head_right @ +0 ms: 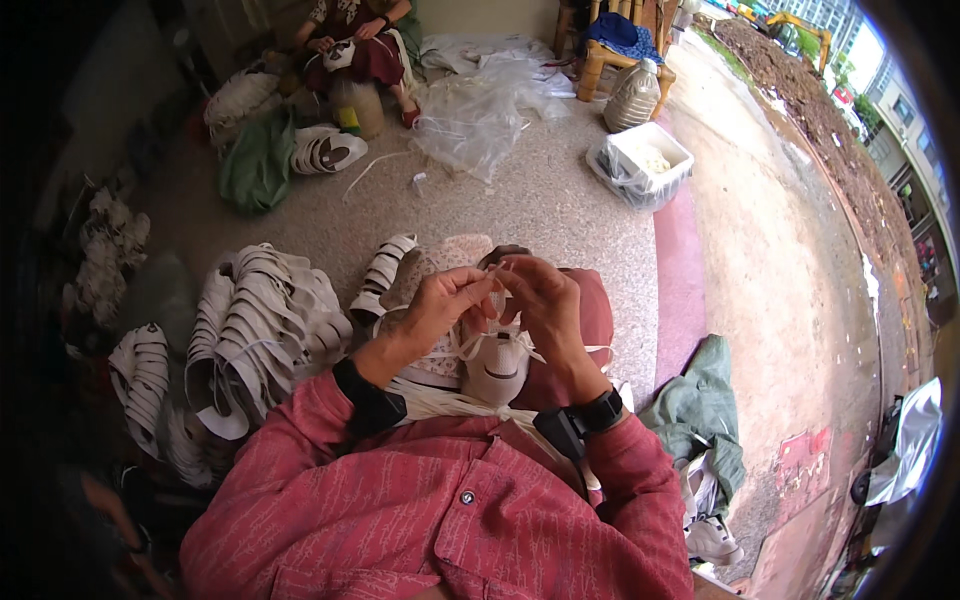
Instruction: Lacing a white sneaker while sitting in a workshop area.
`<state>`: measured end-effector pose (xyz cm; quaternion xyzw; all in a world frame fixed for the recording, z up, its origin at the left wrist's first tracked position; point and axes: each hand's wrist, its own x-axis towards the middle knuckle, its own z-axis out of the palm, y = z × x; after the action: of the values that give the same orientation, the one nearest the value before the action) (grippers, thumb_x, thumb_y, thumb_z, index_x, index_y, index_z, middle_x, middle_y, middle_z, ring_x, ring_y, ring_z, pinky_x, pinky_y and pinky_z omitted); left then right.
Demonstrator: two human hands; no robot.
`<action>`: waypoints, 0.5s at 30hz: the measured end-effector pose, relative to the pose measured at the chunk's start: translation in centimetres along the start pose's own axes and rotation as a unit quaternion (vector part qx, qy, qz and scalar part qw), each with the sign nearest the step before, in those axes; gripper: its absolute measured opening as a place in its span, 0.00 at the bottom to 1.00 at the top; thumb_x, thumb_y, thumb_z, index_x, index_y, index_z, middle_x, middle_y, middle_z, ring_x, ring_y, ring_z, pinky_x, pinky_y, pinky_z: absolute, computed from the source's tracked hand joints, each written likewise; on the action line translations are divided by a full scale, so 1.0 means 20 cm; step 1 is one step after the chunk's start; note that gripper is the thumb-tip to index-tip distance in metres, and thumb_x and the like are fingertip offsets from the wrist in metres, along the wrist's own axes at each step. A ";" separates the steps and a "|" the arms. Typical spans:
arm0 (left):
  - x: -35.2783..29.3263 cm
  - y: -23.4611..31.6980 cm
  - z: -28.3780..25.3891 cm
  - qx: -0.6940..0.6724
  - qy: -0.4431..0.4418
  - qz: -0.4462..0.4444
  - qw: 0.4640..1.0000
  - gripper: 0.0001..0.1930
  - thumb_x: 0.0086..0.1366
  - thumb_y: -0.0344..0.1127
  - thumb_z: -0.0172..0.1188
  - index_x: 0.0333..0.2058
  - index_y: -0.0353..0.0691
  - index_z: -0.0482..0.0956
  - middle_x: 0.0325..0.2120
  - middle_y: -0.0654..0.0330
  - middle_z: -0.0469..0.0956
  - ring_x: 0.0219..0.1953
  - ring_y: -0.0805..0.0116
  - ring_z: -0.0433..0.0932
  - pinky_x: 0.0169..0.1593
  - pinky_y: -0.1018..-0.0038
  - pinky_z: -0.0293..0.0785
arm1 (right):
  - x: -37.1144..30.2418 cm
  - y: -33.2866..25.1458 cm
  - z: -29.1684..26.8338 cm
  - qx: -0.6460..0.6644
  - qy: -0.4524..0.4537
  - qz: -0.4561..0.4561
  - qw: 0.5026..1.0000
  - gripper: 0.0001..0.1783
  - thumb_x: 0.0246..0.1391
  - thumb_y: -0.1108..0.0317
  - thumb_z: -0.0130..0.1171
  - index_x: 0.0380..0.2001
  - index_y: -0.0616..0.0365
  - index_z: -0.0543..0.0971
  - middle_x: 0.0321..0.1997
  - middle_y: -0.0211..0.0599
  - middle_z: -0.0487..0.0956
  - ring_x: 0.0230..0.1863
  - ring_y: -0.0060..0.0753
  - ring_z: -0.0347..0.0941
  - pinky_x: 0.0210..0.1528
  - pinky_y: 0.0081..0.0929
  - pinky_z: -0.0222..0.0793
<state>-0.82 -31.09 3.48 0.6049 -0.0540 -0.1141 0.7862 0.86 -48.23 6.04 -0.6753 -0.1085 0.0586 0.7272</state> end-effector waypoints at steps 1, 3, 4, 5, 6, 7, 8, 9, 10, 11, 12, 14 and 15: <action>0.00 -0.01 0.00 -0.003 0.001 0.000 1.000 0.14 0.68 0.42 0.58 0.42 0.35 0.79 0.23 0.64 0.79 0.20 0.79 0.75 0.25 0.82 0.73 | 0.00 0.03 -0.01 -0.013 -0.008 0.017 1.000 0.14 0.59 0.71 0.59 0.47 0.63 0.77 0.31 0.31 0.81 0.20 0.16 0.73 0.16 0.12 0.62; -0.01 -0.02 0.01 -0.011 -0.005 0.001 1.000 0.14 0.70 0.42 0.55 0.41 0.37 0.79 0.23 0.64 0.78 0.21 0.80 0.75 0.26 0.84 0.72 | 0.00 0.04 0.00 -0.028 -0.018 0.035 0.999 0.12 0.58 0.70 0.60 0.44 0.63 0.80 0.29 0.30 0.81 0.20 0.16 0.73 0.17 0.12 0.62; -0.01 -0.03 0.01 -0.013 -0.003 0.002 1.000 0.14 0.70 0.42 0.55 0.41 0.37 0.79 0.23 0.64 0.78 0.21 0.80 0.75 0.26 0.84 0.72 | 0.00 0.04 0.00 -0.018 -0.016 0.033 0.999 0.10 0.58 0.69 0.60 0.41 0.63 0.81 0.27 0.29 0.80 0.20 0.15 0.72 0.17 0.11 0.62; -0.01 -0.04 0.00 0.000 -0.003 0.008 1.000 0.14 0.69 0.43 0.55 0.40 0.37 0.79 0.22 0.65 0.78 0.20 0.80 0.75 0.24 0.84 0.71 | 0.00 0.04 0.01 -0.008 -0.014 0.032 0.999 0.10 0.58 0.68 0.61 0.38 0.63 0.83 0.26 0.28 0.79 0.19 0.15 0.71 0.18 0.11 0.62; -0.01 -0.04 0.00 0.013 -0.002 0.014 1.000 0.15 0.69 0.44 0.55 0.40 0.37 0.79 0.21 0.65 0.77 0.19 0.80 0.74 0.23 0.84 0.70 | 0.00 0.04 0.01 -0.010 -0.016 0.033 0.999 0.10 0.58 0.68 0.61 0.38 0.63 0.83 0.26 0.28 0.79 0.19 0.15 0.71 0.18 0.11 0.62; -0.02 -0.04 0.00 0.011 -0.001 0.014 1.000 0.15 0.69 0.44 0.55 0.40 0.37 0.79 0.21 0.65 0.77 0.19 0.80 0.74 0.23 0.84 0.70 | 0.00 0.04 0.01 -0.013 -0.019 0.033 0.999 0.10 0.58 0.68 0.61 0.40 0.63 0.83 0.25 0.27 0.79 0.19 0.14 0.70 0.19 0.11 0.62; -0.02 -0.03 0.00 0.026 0.004 0.005 1.000 0.16 0.69 0.45 0.55 0.39 0.37 0.79 0.19 0.66 0.76 0.18 0.81 0.73 0.22 0.84 0.68 | 0.00 0.04 0.00 -0.015 -0.023 0.033 0.999 0.11 0.58 0.68 0.61 0.41 0.62 0.83 0.24 0.26 0.79 0.19 0.13 0.69 0.20 0.11 0.62; -0.03 -0.03 0.00 0.041 0.009 -0.005 0.999 0.16 0.69 0.47 0.55 0.39 0.38 0.79 0.18 0.66 0.75 0.17 0.81 0.72 0.21 0.84 0.67 | 0.00 0.04 0.01 -0.017 -0.023 0.034 0.999 0.11 0.58 0.68 0.61 0.41 0.62 0.83 0.24 0.26 0.79 0.19 0.13 0.69 0.20 0.11 0.62; -0.02 -0.03 0.00 0.039 0.010 -0.005 0.999 0.16 0.69 0.47 0.55 0.39 0.38 0.79 0.18 0.66 0.75 0.17 0.81 0.72 0.21 0.84 0.67 | 0.00 0.04 0.01 -0.009 -0.026 0.036 0.999 0.12 0.58 0.67 0.62 0.42 0.62 0.83 0.24 0.26 0.78 0.19 0.13 0.69 0.20 0.11 0.62; -0.02 -0.04 -0.01 0.049 0.000 0.003 0.999 0.17 0.69 0.48 0.55 0.37 0.38 0.80 0.16 0.67 0.74 0.15 0.81 0.71 0.20 0.84 0.66 | 0.00 0.05 0.01 -0.001 -0.028 0.038 0.999 0.12 0.57 0.67 0.62 0.42 0.62 0.83 0.24 0.25 0.78 0.19 0.13 0.69 0.20 0.11 0.62; -0.02 -0.05 -0.01 0.058 -0.010 0.010 0.998 0.17 0.68 0.49 0.56 0.36 0.39 0.80 0.15 0.68 0.73 0.14 0.81 0.69 0.18 0.84 0.64 | -0.01 0.04 0.01 -0.002 -0.027 0.041 0.999 0.12 0.57 0.67 0.62 0.42 0.62 0.83 0.24 0.25 0.78 0.19 0.13 0.69 0.20 0.11 0.62; -0.02 -0.04 -0.02 0.072 -0.016 -0.004 0.997 0.17 0.67 0.49 0.58 0.36 0.39 0.80 0.17 0.67 0.74 0.16 0.81 0.70 0.20 0.83 0.65 | -0.01 0.00 0.02 -0.062 -0.031 0.043 0.997 0.11 0.58 0.67 0.61 0.41 0.62 0.83 0.23 0.25 0.77 0.19 0.12 0.69 0.20 0.11 0.62; -0.02 -0.05 -0.02 0.085 -0.022 -0.018 0.996 0.17 0.65 0.49 0.60 0.36 0.39 0.81 0.20 0.66 0.75 0.18 0.81 0.71 0.22 0.82 0.66 | -0.01 0.00 0.02 -0.063 -0.029 0.051 0.996 0.11 0.58 0.67 0.61 0.41 0.62 0.83 0.23 0.25 0.77 0.19 0.12 0.69 0.20 0.11 0.62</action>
<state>-1.27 -30.78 2.51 0.6680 -0.0700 -0.1362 0.7282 0.52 -47.99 6.11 -0.7224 -0.0988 0.1082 0.6758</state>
